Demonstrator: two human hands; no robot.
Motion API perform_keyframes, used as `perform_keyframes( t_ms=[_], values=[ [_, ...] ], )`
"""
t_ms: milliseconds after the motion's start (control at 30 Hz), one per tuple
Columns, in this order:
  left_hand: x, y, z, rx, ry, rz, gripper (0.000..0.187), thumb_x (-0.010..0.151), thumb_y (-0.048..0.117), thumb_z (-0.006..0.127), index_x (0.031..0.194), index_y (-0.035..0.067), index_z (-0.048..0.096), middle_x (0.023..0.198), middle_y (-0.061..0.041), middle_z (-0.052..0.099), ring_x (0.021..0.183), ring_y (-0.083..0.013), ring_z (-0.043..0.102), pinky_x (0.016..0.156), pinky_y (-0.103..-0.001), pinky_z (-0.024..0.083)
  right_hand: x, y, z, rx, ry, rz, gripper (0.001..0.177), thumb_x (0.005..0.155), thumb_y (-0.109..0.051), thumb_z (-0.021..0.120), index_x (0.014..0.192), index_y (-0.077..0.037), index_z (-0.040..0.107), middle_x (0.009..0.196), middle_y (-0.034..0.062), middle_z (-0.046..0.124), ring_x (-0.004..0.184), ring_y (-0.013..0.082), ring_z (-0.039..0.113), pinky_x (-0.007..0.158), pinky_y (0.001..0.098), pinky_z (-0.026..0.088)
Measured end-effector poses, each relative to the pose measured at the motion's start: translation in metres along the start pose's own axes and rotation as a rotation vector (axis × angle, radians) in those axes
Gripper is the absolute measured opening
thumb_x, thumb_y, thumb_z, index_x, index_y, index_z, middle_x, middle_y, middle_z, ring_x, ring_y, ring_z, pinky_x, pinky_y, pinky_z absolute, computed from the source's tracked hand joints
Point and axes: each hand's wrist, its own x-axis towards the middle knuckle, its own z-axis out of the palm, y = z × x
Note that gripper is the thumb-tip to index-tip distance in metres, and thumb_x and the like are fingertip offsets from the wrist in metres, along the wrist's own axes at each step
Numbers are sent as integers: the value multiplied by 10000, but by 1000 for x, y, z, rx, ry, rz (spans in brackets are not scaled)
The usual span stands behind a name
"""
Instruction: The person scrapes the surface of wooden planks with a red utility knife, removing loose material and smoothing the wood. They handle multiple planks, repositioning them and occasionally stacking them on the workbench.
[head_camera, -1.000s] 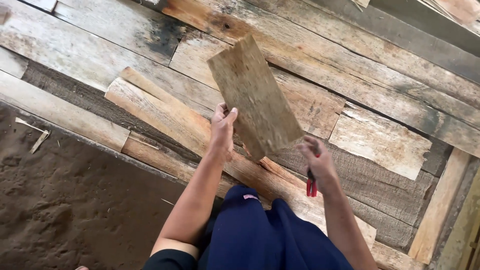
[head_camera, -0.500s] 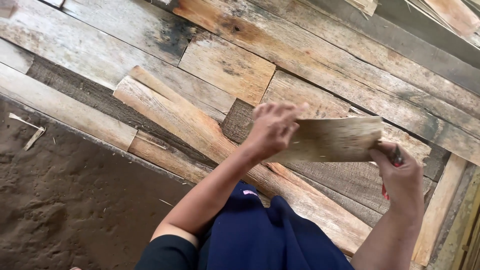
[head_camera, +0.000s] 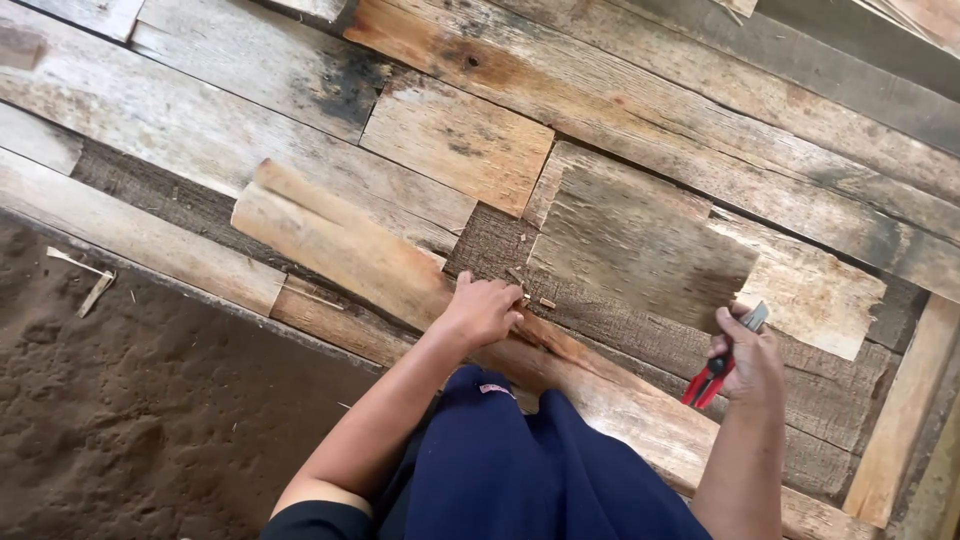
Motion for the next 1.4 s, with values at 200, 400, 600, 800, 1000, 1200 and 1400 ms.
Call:
perform_keyframes(
  t_ms=[200, 400, 600, 800, 1000, 1200, 1400],
  values=[
    [-11, -11, 13, -118, -108, -16, 317, 991, 376, 519, 1212, 198, 661, 1153, -148, 669, 1101, -421, 674, 939, -566, 540, 1, 26, 9, -28, -90, -238, 139, 959, -112, 730, 1058, -145, 638, 692, -23, 500, 424, 79, 486, 407, 265, 459],
    [-6, -14, 21, -118, -181, -30, 339, 933, 444, 541, 1129, 240, 726, 1126, -99, 681, 1095, -374, 689, 909, -544, 573, 10, 46, 27, -126, -177, -157, 182, 947, -119, 725, 1092, -100, 615, 709, -23, 517, 412, 74, 493, 376, 264, 474],
    [-14, -22, 5, -183, -232, -2, 380, 917, 464, 520, 1185, 298, 732, 1143, -128, 732, 1136, -397, 671, 970, -551, 552, -14, 41, 58, -242, -258, -37, 223, 934, -101, 702, 1122, -112, 581, 700, -17, 515, 409, 91, 499, 362, 269, 444],
    [-19, -69, -8, -254, 294, 32, 292, 872, 159, 534, 1031, 166, 778, 915, -198, 694, 928, -431, 687, 833, -555, 567, -15, 64, 66, -245, -258, -55, 260, 912, -110, 724, 1113, -116, 558, 627, 7, 475, 374, 136, 489, 345, 299, 441],
    [29, -128, 8, -40, 649, 31, 441, 869, 171, 643, 1305, 236, 648, 1040, -48, 588, 1032, -319, 605, 829, -456, 583, -4, 94, 67, -319, -218, -81, 192, 902, -104, 707, 1033, -39, 582, 545, 30, 463, 369, 138, 486, 339, 272, 402],
    [31, -124, -9, -50, 585, 23, 487, 843, 276, 715, 1324, 286, 643, 1030, -64, 606, 1029, -353, 608, 893, -476, 544, 9, 111, 58, -546, -137, -170, 171, 874, -147, 763, 950, -16, 685, 530, 108, 525, 371, 205, 538, 345, 326, 439],
    [27, -120, -21, -54, 548, 30, 470, 851, 317, 707, 1317, 294, 651, 1030, -77, 603, 1010, -363, 607, 877, -497, 545, 22, 122, 55, -1152, -62, -125, 316, 828, -416, 688, 1038, -198, 781, 880, 151, 758, 956, 384, 721, 810, 488, 557]
  ],
)
